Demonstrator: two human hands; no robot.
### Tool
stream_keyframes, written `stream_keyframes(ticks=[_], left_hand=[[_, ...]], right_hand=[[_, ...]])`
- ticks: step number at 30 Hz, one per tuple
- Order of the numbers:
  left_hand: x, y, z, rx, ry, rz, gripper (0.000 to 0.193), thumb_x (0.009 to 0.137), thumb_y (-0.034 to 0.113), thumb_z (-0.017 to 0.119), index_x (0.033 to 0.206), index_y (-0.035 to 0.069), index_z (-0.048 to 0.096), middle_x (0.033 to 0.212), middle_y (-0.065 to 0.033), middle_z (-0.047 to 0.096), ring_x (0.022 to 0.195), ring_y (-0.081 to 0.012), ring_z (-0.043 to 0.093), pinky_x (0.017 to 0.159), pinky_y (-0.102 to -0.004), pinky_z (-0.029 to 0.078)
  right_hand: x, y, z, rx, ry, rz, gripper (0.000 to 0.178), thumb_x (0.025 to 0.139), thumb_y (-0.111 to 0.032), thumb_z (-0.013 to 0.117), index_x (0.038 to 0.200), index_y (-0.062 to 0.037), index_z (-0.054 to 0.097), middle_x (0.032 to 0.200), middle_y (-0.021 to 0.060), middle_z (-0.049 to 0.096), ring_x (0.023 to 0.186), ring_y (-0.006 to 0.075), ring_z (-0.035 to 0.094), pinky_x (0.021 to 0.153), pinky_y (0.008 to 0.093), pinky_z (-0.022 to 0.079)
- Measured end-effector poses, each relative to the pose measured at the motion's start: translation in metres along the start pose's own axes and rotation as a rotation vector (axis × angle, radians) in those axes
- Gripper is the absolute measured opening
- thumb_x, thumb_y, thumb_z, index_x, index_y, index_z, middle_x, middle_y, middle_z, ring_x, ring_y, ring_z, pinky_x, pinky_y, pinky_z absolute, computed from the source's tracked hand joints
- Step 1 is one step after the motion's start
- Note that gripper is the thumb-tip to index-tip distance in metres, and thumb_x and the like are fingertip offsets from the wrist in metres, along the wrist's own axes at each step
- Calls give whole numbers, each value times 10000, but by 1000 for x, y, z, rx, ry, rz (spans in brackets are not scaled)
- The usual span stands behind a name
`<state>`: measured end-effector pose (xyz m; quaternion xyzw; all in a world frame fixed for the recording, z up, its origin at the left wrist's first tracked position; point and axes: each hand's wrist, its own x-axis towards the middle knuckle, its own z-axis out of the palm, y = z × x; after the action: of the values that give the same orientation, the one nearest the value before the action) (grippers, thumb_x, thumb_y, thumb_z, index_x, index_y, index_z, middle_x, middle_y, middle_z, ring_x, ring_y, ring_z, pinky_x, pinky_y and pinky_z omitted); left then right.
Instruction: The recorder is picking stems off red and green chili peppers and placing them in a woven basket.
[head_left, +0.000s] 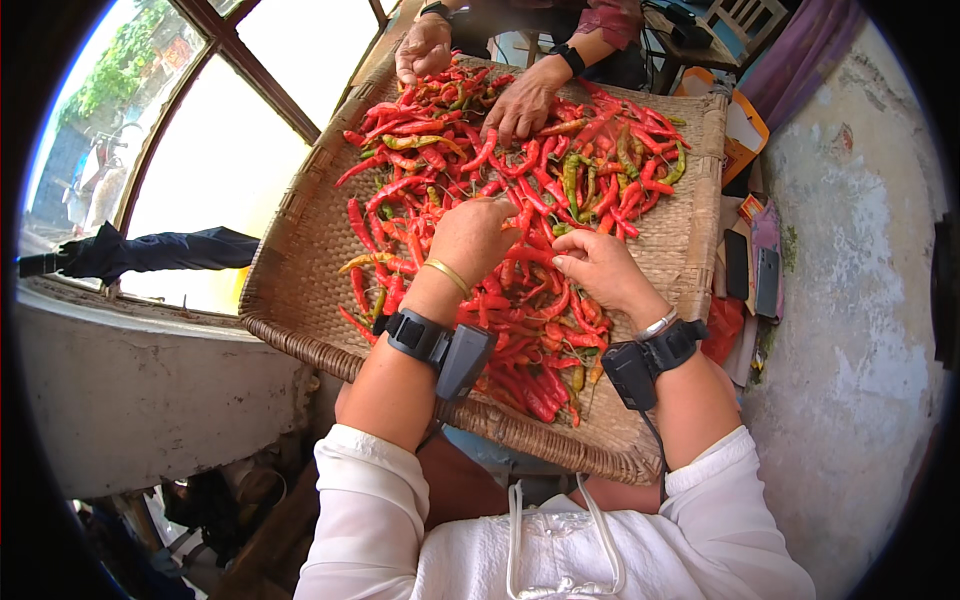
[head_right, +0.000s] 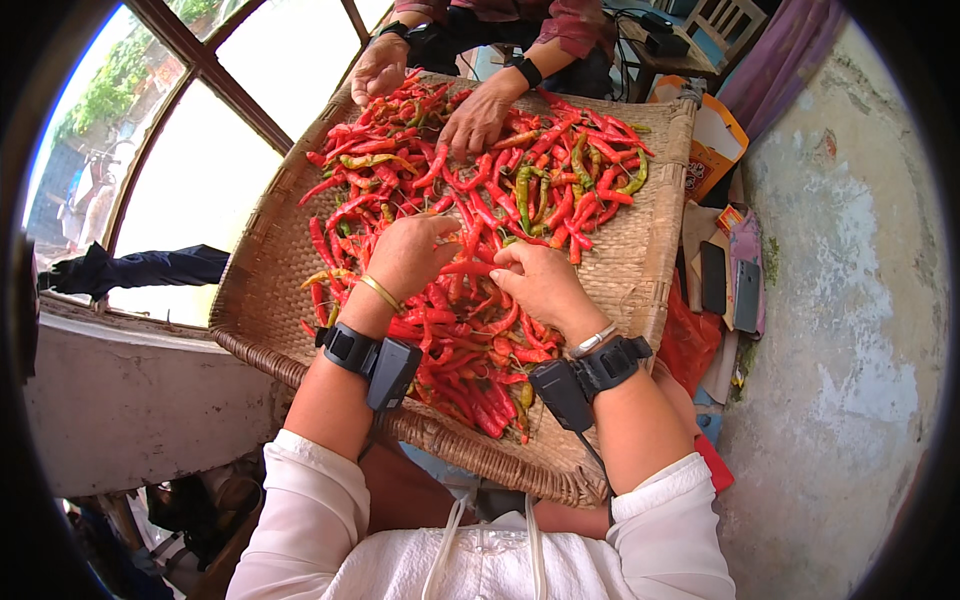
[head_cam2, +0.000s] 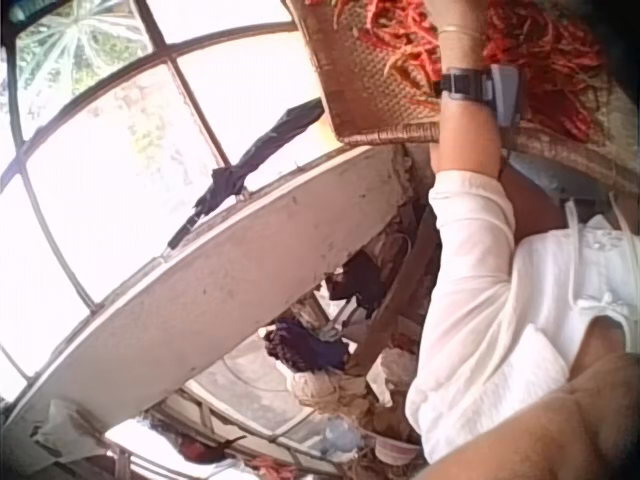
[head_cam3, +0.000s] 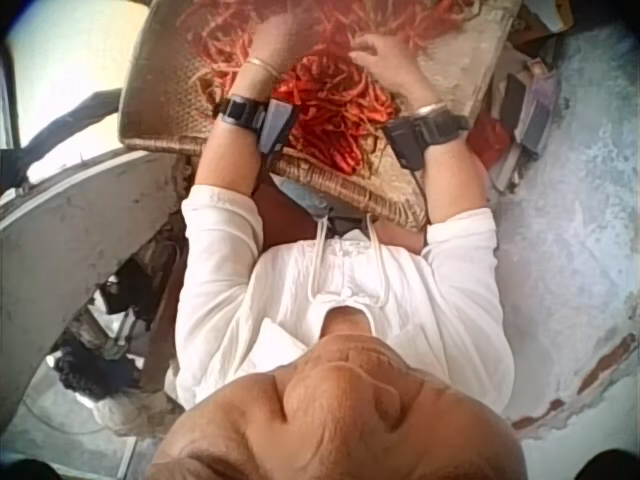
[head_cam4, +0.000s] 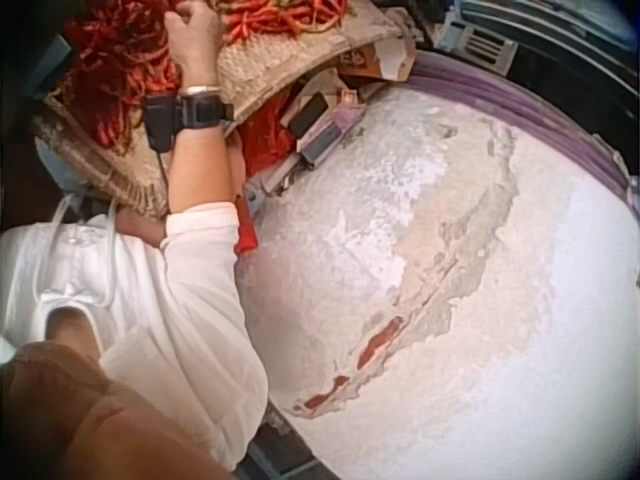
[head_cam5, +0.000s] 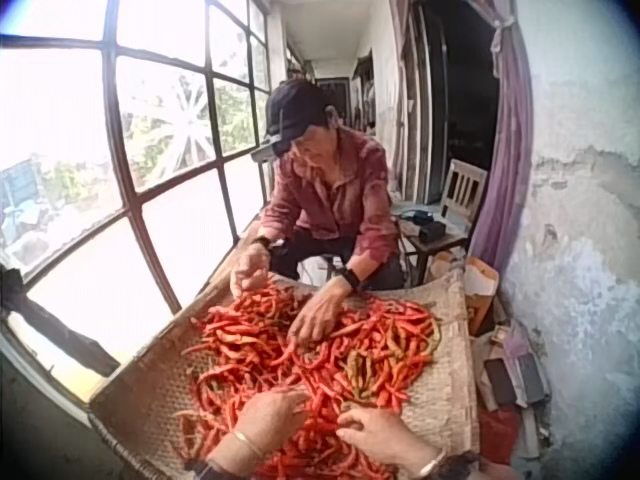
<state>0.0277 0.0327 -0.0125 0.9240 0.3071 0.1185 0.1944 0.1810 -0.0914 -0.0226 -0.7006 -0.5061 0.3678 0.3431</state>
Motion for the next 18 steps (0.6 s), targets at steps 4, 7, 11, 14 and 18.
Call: stream_keyframes(ticks=[4, 7, 11, 14, 18], left_hand=[[-3, 1, 18, 196, -342, -125, 256, 682, 251, 641, 908, 132, 630, 797, -123, 630, 773, -293, 609, 673, -406, 484], [-6, 0, 22, 236, -292, -137, 212, 682, 249, 642, 850, 120, 639, 769, -121, 628, 746, -294, 609, 662, -402, 485], [0, -1, 1, 203, -411, -127, 149, 685, 216, 640, 767, 91, 647, 797, -130, 631, 783, -295, 610, 682, -399, 491], [3, -15, -8, 38, -252, -94, 131, 672, 195, 638, 742, 85, 647, 783, -135, 628, 758, -310, 602, 667, -409, 480], [10, -21, -2, -365, 541, -145, 300, 736, 226, 656, 916, -5, 593, 751, -150, 607, 705, -296, 599, 648, -379, 473]], right_hand=[[1, -2, 1, -58, 13, -19, 228, 795, -143, 596, 958, 16, 585, 755, 37, 586, 672, 90, 523, 622, 239, 432], [0, -7, 1, -66, 1, -10, 223, 794, -140, 600, 957, 11, 588, 733, 24, 581, 660, 83, 518, 605, 236, 426], [1, -2, -3, -31, 13, 26, 210, 799, -133, 598, 954, 8, 590, 712, 14, 572, 629, 72, 515, 575, 225, 424], [4, 5, -2, 38, 93, 42, 237, 759, -209, 621, 898, -18, 626, 689, 88, 620, 633, 162, 591, 601, 290, 457], [6, 7, 2, 72, 116, 37, 243, 760, -213, 621, 913, -24, 628, 687, 84, 619, 628, 166, 587, 598, 292, 453]])
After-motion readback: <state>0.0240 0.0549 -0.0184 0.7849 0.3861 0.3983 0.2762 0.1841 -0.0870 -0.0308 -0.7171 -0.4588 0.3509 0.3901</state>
